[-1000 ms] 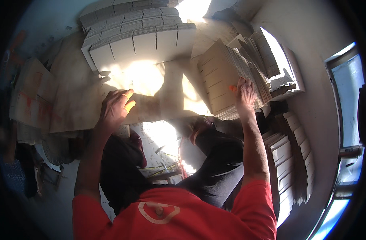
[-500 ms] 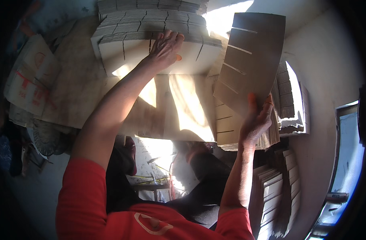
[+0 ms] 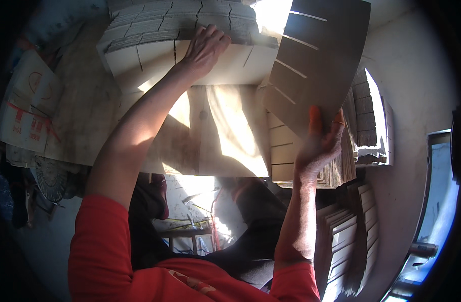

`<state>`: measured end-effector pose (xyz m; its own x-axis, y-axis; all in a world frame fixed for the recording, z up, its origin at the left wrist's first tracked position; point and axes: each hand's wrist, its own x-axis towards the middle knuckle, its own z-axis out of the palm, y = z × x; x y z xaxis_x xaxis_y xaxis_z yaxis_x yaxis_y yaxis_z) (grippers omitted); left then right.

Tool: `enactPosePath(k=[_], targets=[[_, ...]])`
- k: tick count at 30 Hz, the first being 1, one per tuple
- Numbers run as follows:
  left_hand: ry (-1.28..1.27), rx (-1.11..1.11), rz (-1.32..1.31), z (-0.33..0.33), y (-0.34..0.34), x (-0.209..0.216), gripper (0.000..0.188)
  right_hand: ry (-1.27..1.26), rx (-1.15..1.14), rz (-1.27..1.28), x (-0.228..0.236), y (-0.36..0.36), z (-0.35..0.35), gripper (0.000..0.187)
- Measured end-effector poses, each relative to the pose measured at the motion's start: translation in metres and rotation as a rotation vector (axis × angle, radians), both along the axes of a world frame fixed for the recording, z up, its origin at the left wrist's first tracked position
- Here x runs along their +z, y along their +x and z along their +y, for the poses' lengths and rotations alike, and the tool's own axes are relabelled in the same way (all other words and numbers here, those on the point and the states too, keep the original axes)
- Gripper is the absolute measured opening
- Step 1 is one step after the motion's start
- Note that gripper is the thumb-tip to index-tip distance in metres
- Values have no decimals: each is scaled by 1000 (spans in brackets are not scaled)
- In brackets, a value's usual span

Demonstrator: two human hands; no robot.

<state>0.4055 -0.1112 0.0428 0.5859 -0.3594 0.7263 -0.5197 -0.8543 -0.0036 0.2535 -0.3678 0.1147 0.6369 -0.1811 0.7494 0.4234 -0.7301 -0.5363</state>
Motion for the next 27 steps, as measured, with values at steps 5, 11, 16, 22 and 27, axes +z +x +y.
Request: enactPosePath(k=[5, 11, 16, 22, 27], targets=[[70, 22, 63, -2, -3, 6, 11, -66, 41, -36, -4, -2, 0, 39], [139, 50, 187, 4, -1, 12, 10, -25, 61, -35, -5, -2, -3, 35], [57, -105, -228, 4, -9, 19, 5, -2, 47, 49, -1, -7, 0, 33], [235, -76, 404, -7, -21, 20, 7, -6, 71, 15, -2, -7, -3, 35], [160, -3, 720, -18, -37, 37, 7, -54, 68, 27, 1, -9, 1, 40]])
